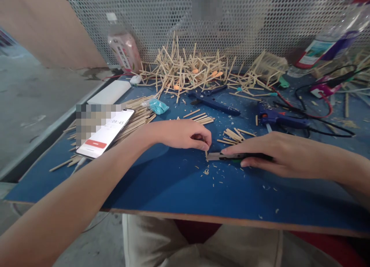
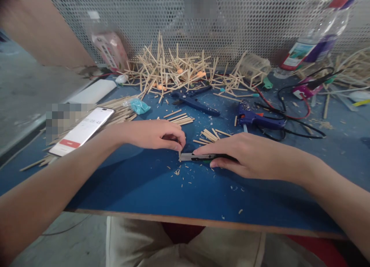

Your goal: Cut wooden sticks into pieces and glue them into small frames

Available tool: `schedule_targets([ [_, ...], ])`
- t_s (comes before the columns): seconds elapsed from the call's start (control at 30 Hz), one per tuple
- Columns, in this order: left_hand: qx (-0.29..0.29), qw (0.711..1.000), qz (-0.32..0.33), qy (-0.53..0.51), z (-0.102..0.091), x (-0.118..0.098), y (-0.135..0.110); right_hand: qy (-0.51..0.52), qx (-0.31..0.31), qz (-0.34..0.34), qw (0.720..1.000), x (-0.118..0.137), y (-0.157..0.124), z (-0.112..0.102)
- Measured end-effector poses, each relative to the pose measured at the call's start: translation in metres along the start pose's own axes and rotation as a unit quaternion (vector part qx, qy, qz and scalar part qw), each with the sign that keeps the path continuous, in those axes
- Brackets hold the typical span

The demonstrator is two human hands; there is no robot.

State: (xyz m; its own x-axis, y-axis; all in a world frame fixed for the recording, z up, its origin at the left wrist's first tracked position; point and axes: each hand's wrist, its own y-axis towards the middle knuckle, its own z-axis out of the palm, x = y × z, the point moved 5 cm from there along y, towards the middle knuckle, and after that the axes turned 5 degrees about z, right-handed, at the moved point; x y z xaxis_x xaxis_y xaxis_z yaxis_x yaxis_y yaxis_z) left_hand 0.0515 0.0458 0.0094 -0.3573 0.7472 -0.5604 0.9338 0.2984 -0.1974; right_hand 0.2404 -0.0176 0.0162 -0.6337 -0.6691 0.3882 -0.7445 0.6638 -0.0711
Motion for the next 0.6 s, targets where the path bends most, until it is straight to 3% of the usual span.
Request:
schedule_targets([
  [0.47, 0.002, 1.0, 0.005, 0.005, -0.0009, -0.0032, 0.0, 0.008, 0.03, -0.006, 1.0, -0.0027, 0.0016, 0.001],
  [0.6, 0.001, 1.0, 0.002, 0.006, -0.0012, -0.0031, -0.0005, -0.019, 0.012, -0.006, 1.0, -0.0052, 0.0001, 0.0009],
])
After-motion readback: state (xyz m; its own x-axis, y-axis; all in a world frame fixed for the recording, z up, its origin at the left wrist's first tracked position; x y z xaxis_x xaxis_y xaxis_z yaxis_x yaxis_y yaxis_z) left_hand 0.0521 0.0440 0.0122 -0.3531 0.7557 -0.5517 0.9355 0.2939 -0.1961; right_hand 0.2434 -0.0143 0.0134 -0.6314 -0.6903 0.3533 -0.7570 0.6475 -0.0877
